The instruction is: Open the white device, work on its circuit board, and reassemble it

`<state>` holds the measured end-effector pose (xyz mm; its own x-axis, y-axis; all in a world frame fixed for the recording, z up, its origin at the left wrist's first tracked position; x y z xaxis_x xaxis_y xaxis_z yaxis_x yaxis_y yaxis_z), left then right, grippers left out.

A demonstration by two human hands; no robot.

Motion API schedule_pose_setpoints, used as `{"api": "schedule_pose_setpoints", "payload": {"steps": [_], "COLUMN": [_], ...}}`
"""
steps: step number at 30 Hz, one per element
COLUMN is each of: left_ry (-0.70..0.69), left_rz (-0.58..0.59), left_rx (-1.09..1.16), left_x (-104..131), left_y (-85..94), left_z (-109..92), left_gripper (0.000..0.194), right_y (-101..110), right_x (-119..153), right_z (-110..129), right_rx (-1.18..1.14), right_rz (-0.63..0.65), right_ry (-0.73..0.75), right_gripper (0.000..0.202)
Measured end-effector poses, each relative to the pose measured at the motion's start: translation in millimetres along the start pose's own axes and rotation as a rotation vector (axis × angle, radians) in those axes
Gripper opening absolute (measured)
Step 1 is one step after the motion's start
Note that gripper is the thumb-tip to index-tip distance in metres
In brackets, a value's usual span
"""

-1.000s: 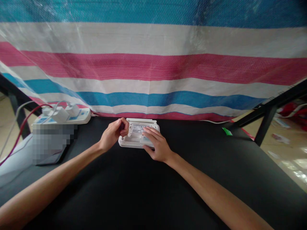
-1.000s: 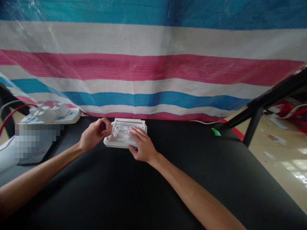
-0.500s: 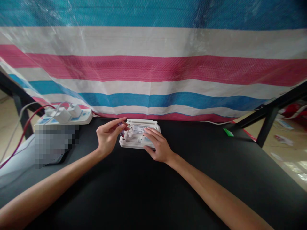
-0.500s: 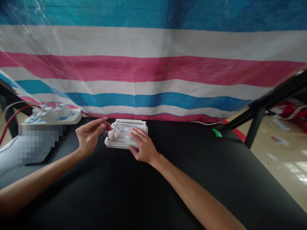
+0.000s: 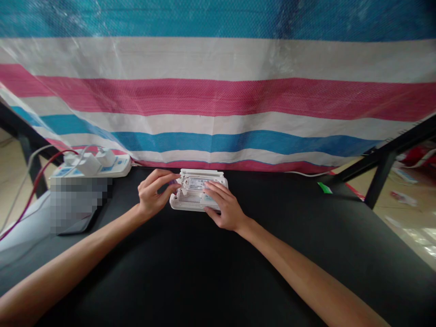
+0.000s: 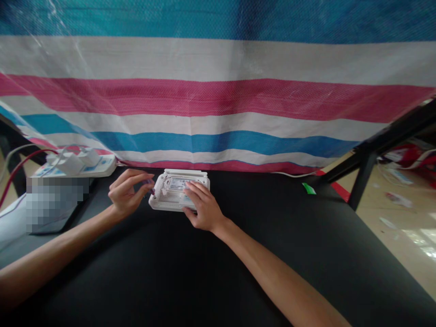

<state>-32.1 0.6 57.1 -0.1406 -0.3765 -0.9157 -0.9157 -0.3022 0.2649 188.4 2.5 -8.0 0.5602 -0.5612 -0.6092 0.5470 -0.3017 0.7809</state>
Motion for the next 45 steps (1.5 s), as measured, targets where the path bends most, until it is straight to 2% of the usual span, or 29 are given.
{"api": "schedule_pose_setpoints", "payload": {"steps": [2,6,8,14,19,25,28,33,36,38,42,45], "left_ry": [-0.019,-0.034,-0.017,-0.021,0.017,0.043,0.056,0.112,0.062,0.033,0.094,0.122], "left_rz": [0.0,0.085,0.079,-0.029,0.031,-0.046,-0.03,-0.021,-0.05,-0.048,0.035,0.021], "left_rx": [0.001,0.037,0.038,-0.011,0.0,-0.028,-0.014,0.014,-0.032,-0.027,0.049,0.053], "left_x": [1,5,7,8,9,13,17,20,17,15,15,16], "left_y": [-0.2,-2.4,-2.4,-0.8,-2.2,0.0,-1.4,-3.6,-2.3,-1.1,-2.1,-2.1], "left_z": [-1,-1,1,5,7,12,15,19,15,13,15,18], "left_gripper": [0.026,0.038,0.042,0.038,0.035,0.035,0.029,0.037,0.043,0.04,0.037,0.045], "right_y": [0,-1,-1,-2,-3,-3,-3,-2,-2,-2,-1,-1], "right_x": [0,0,1,1,1,1,1,1,0,0,0,1], "right_z": [0,0,-1,-2,-3,-3,-3,-3,-2,-2,-1,-1], "right_rx": [0.001,-0.001,-0.003,-0.016,-0.021,-0.032,-0.031,-0.022,-0.014,-0.018,-0.015,-0.016], "right_rz": [0.003,0.005,0.006,0.019,0.025,0.037,0.037,0.027,0.02,0.024,0.016,0.012], "right_ry": [0.003,0.003,0.001,-0.011,-0.015,-0.028,-0.025,-0.011,-0.006,-0.014,-0.004,-0.001], "right_gripper": [0.048,0.048,0.049,0.049,0.048,0.05,0.049,0.047,0.046,0.047,0.048,0.049]}}
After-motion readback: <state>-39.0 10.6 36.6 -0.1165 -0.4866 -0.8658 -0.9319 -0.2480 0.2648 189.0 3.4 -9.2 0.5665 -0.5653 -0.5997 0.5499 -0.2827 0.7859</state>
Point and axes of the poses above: each hand's wrist, its own x-axis away from the middle knuckle, its own y-axis out of the back of the hand, z = x × y, the point moved 5 cm from there along -x, towards the middle knuckle, and after that the axes turned 11 degrees about x, right-handed, at the moved point
